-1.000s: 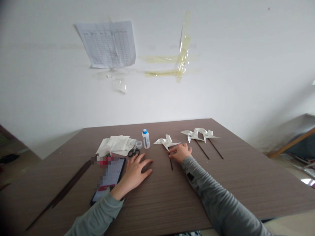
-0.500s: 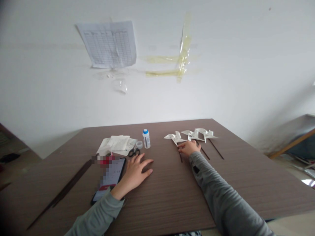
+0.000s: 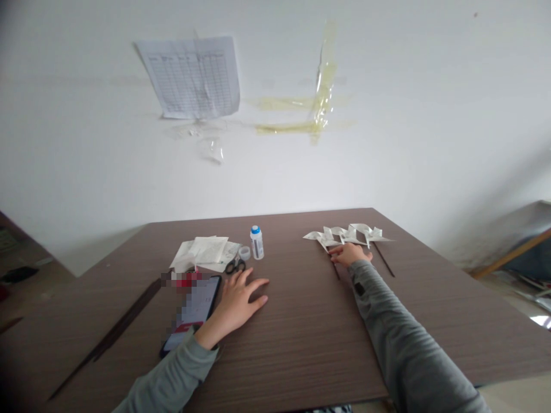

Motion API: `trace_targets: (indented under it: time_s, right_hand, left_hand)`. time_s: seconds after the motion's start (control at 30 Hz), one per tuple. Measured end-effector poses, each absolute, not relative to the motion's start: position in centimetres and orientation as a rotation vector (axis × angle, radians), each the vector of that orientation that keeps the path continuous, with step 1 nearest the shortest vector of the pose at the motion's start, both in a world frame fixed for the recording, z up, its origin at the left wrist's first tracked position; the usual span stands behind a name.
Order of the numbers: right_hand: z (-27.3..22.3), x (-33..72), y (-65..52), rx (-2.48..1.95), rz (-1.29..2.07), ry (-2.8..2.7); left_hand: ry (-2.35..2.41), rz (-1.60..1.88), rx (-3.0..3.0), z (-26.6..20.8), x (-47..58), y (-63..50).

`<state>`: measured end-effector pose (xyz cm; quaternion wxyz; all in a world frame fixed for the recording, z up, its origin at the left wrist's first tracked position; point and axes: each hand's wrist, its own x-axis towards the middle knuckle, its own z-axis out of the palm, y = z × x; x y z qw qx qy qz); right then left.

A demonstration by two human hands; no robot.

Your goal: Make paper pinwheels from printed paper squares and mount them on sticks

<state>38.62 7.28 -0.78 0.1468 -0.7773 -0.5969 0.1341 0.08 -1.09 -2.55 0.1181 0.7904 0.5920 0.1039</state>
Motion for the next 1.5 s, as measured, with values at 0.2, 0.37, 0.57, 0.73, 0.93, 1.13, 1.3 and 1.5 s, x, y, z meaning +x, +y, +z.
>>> trace_targets:
  time_s: [0.2,0.37,0.57,0.73,0.93,1.13,1.3,1.5]
  right_hand:
    - [-0.1,40.0,6.9,-2.289,0.392,-1.641]
    - [0.1,40.8,6.6,-2.314,0.374,-1.581]
    - [-0.1,40.5,6.4,-2.306,0.310,-1.558]
    - [-1.4,37.7,6.4,-2.206,0.116,-1.672]
    - [-4.5,31.4,5.9,-1.666,0.246,-2.135]
    - [-5.5,28.4,4.4,-1.607,0.447,-2.409]
    - [-5.1,28.3,4.1,-1.639,0.460,-2.429]
    - [-5.1,28.3,4.0,-1.636,0.445,-2.405]
  left_hand:
    - [1.737,0.302,2.321,-2.6,0.0,-1.1]
    - [1.732,0.279,2.338,-2.7,-0.1,-1.0]
    - [1.741,0.268,2.327,-2.6,0.0,-1.1]
    - [1.729,0.271,2.322,-2.4,0.1,-1.2]
    - [1.728,0.241,2.340,-1.8,0.0,-1.5]
    - [1.707,0.269,2.380,-1.9,-0.1,-1.5]
    - [1.712,0.283,2.392,-2.5,-0.2,-1.5]
    - [1.700,0.297,2.394,-2.1,0.1,-1.5]
